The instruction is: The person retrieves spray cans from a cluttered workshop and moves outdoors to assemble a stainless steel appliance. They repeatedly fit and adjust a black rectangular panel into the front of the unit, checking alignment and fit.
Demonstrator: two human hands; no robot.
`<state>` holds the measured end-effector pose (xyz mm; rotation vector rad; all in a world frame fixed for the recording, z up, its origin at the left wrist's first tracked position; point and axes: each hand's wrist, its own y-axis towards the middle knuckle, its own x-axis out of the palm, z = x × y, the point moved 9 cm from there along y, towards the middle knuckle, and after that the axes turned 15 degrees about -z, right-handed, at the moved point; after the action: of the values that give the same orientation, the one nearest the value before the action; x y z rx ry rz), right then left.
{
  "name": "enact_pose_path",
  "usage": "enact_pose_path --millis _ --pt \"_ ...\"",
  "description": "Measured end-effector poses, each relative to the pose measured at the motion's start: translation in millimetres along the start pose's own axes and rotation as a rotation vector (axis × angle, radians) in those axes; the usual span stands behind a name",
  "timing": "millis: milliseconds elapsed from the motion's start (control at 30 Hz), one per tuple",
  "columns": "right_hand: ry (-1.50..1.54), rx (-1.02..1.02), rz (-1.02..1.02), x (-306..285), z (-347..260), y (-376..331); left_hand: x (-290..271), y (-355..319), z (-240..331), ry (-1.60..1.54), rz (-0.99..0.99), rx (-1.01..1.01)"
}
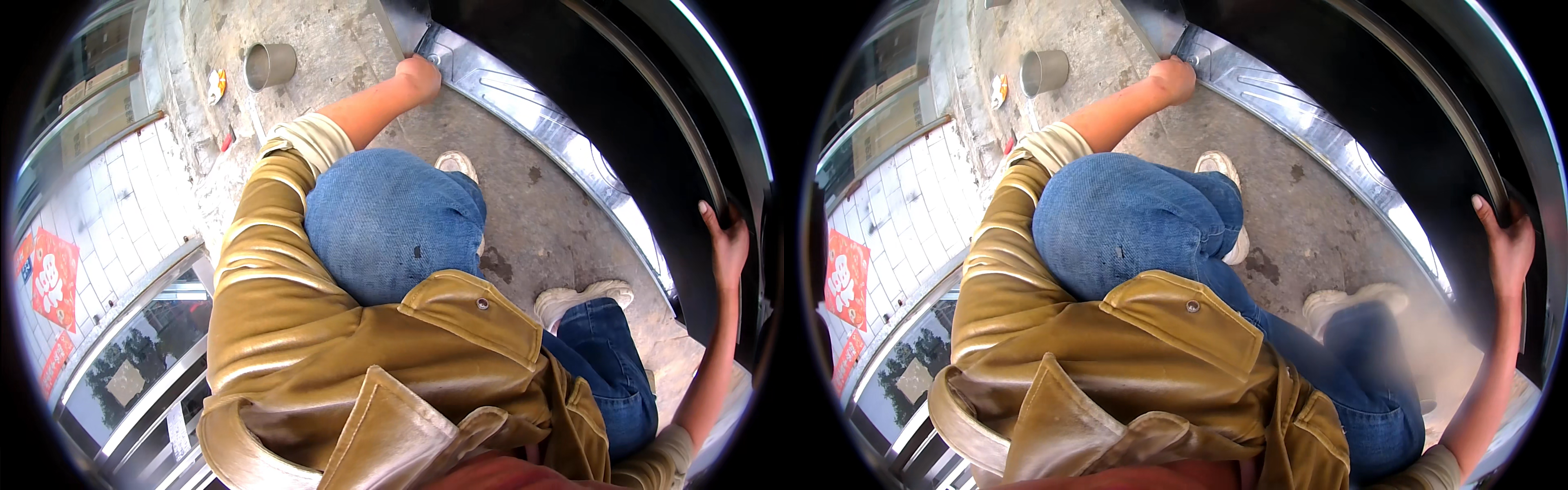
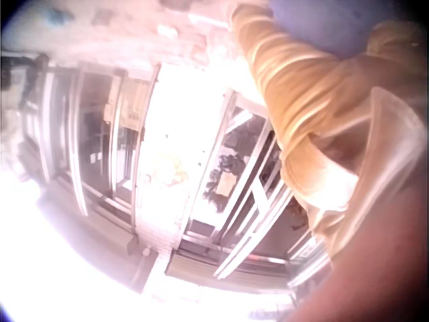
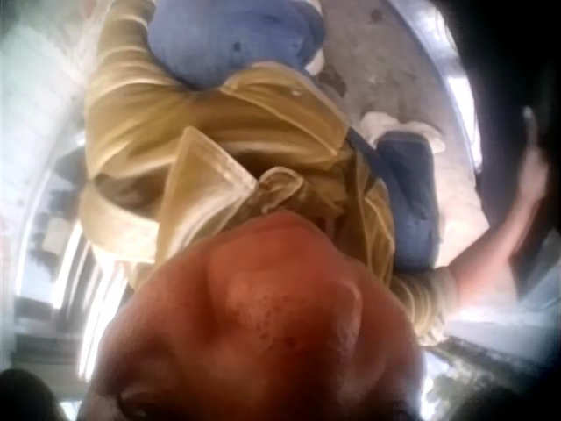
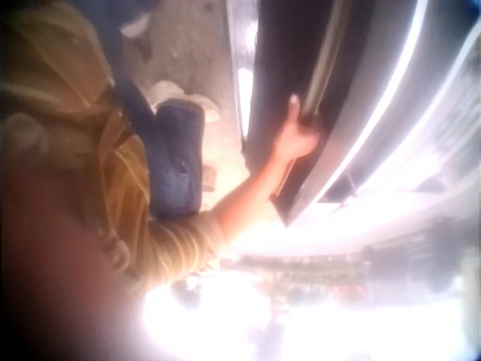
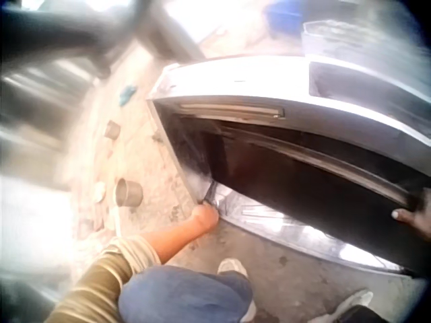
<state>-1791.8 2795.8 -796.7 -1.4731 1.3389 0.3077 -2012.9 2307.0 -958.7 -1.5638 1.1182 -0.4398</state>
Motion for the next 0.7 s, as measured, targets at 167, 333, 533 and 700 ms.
enact_pose_path --millis 167,333,533,700 --pt "0.035 0.032 -0.056 -0.4 -5.4 -3.4 6.8 20.7 -3.3 -0.077 -0.083 0.049" --pt "0.046 0.020 -0.040 -1.9 -8.3 -5.6 2.4 20.1 -2.1 -0.060 -0.077 0.081" --pt "-0.009 0.044 -0.009 -2.3 -6.2 -5.3 1.8 18.1 -7.9 -0.126 -0.035 0.018" --pt "-0.043 0.100 -0.042 -0.5 -3.0 -3.2 0.3 14.1 -6.7 -0.101 0.034 0.053"
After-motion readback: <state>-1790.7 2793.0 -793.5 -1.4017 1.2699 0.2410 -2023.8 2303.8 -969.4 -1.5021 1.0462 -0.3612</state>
